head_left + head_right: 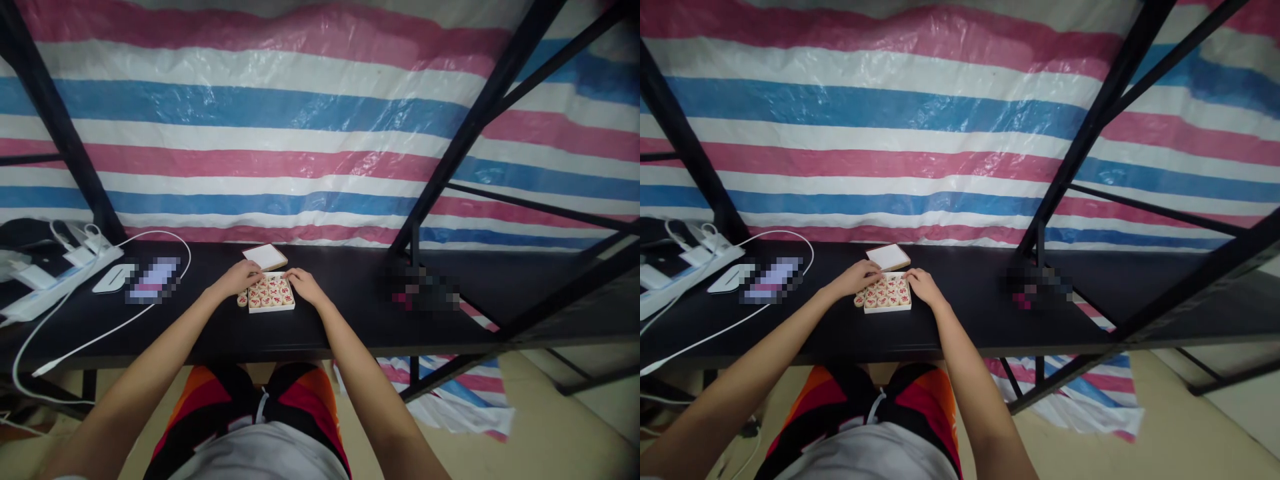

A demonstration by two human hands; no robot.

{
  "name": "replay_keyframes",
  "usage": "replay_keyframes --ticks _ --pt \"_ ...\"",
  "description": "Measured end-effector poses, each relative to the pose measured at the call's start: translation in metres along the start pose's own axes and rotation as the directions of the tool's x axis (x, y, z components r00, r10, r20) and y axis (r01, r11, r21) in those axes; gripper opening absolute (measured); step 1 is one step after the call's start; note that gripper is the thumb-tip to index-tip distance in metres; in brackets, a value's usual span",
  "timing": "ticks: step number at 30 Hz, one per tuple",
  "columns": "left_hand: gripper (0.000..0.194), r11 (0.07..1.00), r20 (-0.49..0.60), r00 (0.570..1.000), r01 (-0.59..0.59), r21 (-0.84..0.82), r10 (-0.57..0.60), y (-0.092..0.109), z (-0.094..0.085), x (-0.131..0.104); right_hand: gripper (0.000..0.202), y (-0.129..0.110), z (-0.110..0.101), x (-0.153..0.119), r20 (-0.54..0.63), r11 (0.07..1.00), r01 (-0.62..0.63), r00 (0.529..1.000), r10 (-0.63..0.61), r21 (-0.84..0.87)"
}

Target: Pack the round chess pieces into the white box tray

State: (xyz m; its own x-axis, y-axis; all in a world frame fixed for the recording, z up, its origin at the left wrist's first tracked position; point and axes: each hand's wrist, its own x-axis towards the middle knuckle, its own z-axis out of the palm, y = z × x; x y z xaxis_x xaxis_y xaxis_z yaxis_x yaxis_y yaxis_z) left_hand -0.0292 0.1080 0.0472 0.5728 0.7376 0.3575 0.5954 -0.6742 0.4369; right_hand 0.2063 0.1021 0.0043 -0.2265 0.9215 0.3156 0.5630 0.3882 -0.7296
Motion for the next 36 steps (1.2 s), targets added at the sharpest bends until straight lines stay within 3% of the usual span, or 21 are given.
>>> replay_keyframes --ticks 3,6,8,11,21,30,33,36 --pt "0.035 0.989 -0.049 0.992 0.112 -0.092 -0.117 -0.014 -0.012 -0.014 0.023 0.002 0.002 -0.001 -0.011 1.0 0.009 1.0 -0.01 -0.023" --pt "0.035 0.94 0.14 0.961 0.264 -0.216 -0.237 -0.028 -0.022 -0.029 0.023 0.003 0.003 -0.001 -0.022 0.999 0.025 0.999 -0.025 -0.029" --pt "0.035 0.919 0.282 0.932 0.302 -0.252 -0.229 -0.03 -0.028 -0.034 0.024 0.005 0.003 -0.001 -0.034 0.999 0.036 0.999 -0.037 -0.027" --pt "0.036 0.913 0.382 0.9 0.321 -0.253 -0.211 -0.025 -0.034 -0.037 0.027 0.008 0.002 0.0 -0.041 0.998 0.05 0.998 -0.051 -0.026" --pt "0.039 0.907 0.423 0.883 0.333 -0.256 -0.205 -0.022 -0.041 -0.041 0.044 0.016 0.005 0.001 -0.015 0.995 0.096 0.995 -0.095 0.035" --pt "0.036 0.924 0.27 0.926 0.323 -0.205 -0.264 -0.026 -0.027 -0.038 0.047 0.009 0.005 0.0 -0.054 0.996 0.019 0.998 -0.015 0.083" --pt "0.028 0.931 0.124 0.939 0.336 -0.143 -0.32 -0.029 -0.027 -0.038 0.04 0.004 0.003 -0.001 -0.066 0.997 0.018 0.998 -0.013 0.073" --pt "0.029 0.936 -0.098 0.934 0.331 -0.116 -0.343 -0.02 -0.025 -0.034 0.032 0.0 0.003 -0.001 -0.098 0.996 0.057 0.994 -0.05 0.07"
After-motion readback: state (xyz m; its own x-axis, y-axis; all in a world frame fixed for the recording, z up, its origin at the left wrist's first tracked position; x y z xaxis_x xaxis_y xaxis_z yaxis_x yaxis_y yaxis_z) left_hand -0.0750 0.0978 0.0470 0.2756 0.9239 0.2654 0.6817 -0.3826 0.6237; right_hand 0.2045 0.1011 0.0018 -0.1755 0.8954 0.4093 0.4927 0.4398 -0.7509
